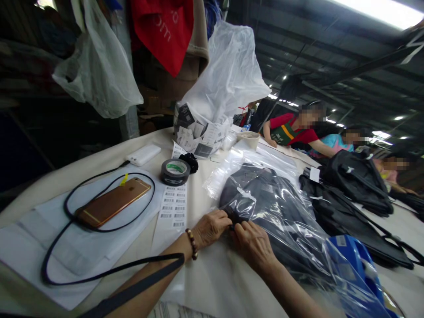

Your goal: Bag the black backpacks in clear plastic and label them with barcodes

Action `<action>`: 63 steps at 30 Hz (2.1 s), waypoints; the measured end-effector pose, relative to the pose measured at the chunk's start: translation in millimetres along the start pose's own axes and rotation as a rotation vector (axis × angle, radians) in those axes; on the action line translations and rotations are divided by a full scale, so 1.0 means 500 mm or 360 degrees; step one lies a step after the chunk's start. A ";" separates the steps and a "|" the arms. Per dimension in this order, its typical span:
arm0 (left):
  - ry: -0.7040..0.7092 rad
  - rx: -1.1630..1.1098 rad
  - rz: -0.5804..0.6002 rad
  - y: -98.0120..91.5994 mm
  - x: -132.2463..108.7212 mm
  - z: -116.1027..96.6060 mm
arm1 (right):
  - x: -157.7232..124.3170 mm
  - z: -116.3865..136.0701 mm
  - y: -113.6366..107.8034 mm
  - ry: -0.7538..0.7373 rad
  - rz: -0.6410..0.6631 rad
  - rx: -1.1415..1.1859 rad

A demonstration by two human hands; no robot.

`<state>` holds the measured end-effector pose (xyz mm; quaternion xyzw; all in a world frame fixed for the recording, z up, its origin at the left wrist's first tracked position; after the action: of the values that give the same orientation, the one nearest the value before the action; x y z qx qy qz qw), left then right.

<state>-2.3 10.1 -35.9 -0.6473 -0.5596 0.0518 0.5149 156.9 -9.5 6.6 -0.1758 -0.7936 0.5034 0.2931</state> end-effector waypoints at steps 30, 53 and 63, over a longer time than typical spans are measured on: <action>0.0150 0.0175 -0.0406 0.035 -0.002 -0.016 | -0.051 -0.001 0.059 0.0109 -0.0337 -0.0168; 0.0284 0.0140 -0.0374 0.040 -0.023 0.026 | -0.050 -0.004 0.028 0.0901 -0.0350 -0.0061; 0.0293 0.0090 -0.0355 0.004 -0.015 0.011 | -0.053 0.075 0.182 0.0432 -0.1166 -0.0490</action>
<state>-6.9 8.1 -43.7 -0.5685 -0.5767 -0.0497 0.5847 151.6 -11.5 -95.0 0.0115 -0.8237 0.2136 0.5251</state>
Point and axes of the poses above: each hand's wrist, its own x-axis towards the middle knuckle, its own y-axis out of the palm, z = x × y, the point moved 1 cm from there along x, towards the middle knuckle, and after that the axes turned 10 degrees about -y, right-handed, at the moved point
